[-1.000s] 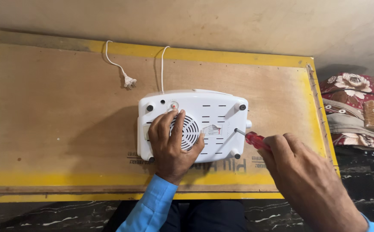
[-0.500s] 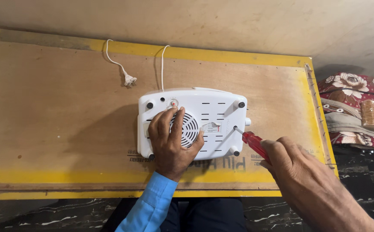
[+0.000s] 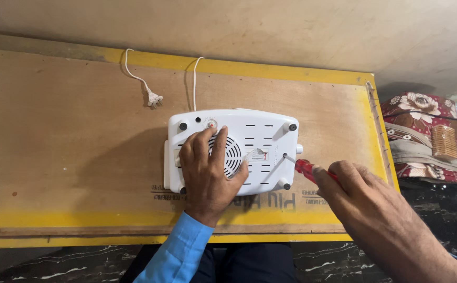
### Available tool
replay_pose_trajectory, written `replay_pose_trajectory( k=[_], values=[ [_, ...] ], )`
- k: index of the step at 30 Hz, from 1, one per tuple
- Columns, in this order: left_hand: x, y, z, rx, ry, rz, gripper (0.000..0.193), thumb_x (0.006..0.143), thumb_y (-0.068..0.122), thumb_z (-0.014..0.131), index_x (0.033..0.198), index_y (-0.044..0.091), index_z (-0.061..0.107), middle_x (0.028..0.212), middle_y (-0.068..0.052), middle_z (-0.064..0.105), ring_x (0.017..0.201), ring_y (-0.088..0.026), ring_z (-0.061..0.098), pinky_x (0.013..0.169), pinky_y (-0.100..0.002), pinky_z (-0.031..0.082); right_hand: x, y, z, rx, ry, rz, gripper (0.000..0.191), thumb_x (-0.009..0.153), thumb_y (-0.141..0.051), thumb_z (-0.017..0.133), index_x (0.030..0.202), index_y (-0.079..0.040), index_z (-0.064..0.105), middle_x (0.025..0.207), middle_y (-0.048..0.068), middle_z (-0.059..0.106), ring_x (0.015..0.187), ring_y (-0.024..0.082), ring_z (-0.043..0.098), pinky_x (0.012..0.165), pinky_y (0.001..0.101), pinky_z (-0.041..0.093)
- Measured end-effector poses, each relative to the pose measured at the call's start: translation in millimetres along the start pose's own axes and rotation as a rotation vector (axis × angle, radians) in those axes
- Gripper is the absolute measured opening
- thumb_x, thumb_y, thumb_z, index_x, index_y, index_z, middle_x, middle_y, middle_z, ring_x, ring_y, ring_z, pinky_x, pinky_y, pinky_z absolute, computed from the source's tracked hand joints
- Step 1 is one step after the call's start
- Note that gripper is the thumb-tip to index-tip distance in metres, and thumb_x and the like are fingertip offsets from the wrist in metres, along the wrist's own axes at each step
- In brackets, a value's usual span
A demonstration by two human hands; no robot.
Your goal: The person repairs a small white electric fan heater on a wooden board. They first twist and connect wires inside the open casing, then flip the heater over, align its base, and use a red screwdriver to unscrew and tighten screws on the base while holding the unit steady.
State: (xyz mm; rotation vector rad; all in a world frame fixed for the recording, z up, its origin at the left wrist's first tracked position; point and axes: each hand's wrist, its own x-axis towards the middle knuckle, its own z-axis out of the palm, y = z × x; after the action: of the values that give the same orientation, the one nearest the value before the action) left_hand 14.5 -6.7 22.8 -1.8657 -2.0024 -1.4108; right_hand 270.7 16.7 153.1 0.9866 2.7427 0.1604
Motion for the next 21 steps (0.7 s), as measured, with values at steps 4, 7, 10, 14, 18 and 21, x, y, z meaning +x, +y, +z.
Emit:
replay_pose_trajectory(
  k=[4, 7, 10, 14, 18, 21],
  values=[
    [10.1, 14.2, -5.7, -0.055, 0.022, 0.065, 0.054, 0.078, 0.021, 0.084, 0.125, 0.001, 0.064, 0.126, -0.014, 0.058, 0.126, -0.036, 0.052, 0.11, -0.051, 0.041, 0.0, -1.6, -0.3, 0.066, 0.001, 0.019, 0.058, 0.082, -0.009, 0.063, 0.138, -0.001, 0.05, 0.113, 0.01, 0.049, 0.111, 0.025, 0.059, 0.092, 0.042, 0.052],
    [31.0, 23.4, 10.4, -0.159, 0.011, 0.158, 0.038, 0.087, 0.013, 0.08, 0.12, 0.0, 0.067, 0.119, -0.012, 0.061, 0.121, -0.033, 0.056, 0.108, -0.048, 0.045, 1.3, -5.5, -1.9, 0.128, 0.035, 0.001, 0.066, 0.083, -0.009, 0.063, 0.148, -0.002, 0.049, 0.113, 0.01, 0.049, 0.109, 0.025, 0.06, 0.091, 0.0416, 0.052],
    [61.6, 28.8, 40.2, -0.125, -0.008, 0.246, 0.025, 0.085, 0.013, 0.077, 0.106, 0.001, 0.068, 0.111, -0.012, 0.064, 0.114, -0.031, 0.058, 0.105, -0.047, 0.046, 5.4, -10.5, -5.9, 0.143, 0.127, -0.05, 0.063, 0.083, -0.009, 0.062, 0.144, 0.001, 0.05, 0.112, 0.011, 0.05, 0.108, 0.026, 0.06, 0.09, 0.0409, 0.051],
    [81.1, 25.6, 67.7, 0.01, -0.198, 0.218, 0.021, 0.092, 0.026, 0.072, 0.089, 0.004, 0.07, 0.092, -0.01, 0.069, 0.099, -0.029, 0.063, 0.094, -0.046, 0.047, 10.5, -15.9, -14.3, 0.121, 0.148, -0.045, 0.058, 0.075, -0.008, 0.063, 0.131, 0.002, 0.053, 0.105, 0.013, 0.052, 0.097, 0.029, 0.06, 0.08, 0.0423, 0.051],
    [73.2, 20.7, 73.4, 0.101, -0.28, 0.227, 0.029, 0.096, 0.033, 0.066, 0.087, 0.006, 0.072, 0.084, -0.009, 0.071, 0.09, -0.027, 0.065, 0.086, -0.044, 0.046, 14.3, -22.1, -17.7, 0.055, 0.15, -0.004, 0.056, 0.077, -0.011, 0.063, 0.13, 0.003, 0.054, 0.1, 0.014, 0.052, 0.094, 0.03, 0.06, 0.076, 0.0428, 0.051],
    [66.8, 21.3, 72.5, 0.102, -0.263, 0.231, 0.028, 0.095, 0.033, 0.066, 0.086, 0.007, 0.072, 0.085, -0.009, 0.071, 0.09, -0.028, 0.065, 0.085, -0.044, 0.045, 17.8, -24.2, -17.9, 0.071, 0.162, -0.003, 0.048, 0.082, -0.019, 0.064, 0.125, 0.001, 0.057, 0.092, 0.013, 0.054, 0.087, 0.029, 0.062, 0.072, 0.0433, 0.052]
  ],
)
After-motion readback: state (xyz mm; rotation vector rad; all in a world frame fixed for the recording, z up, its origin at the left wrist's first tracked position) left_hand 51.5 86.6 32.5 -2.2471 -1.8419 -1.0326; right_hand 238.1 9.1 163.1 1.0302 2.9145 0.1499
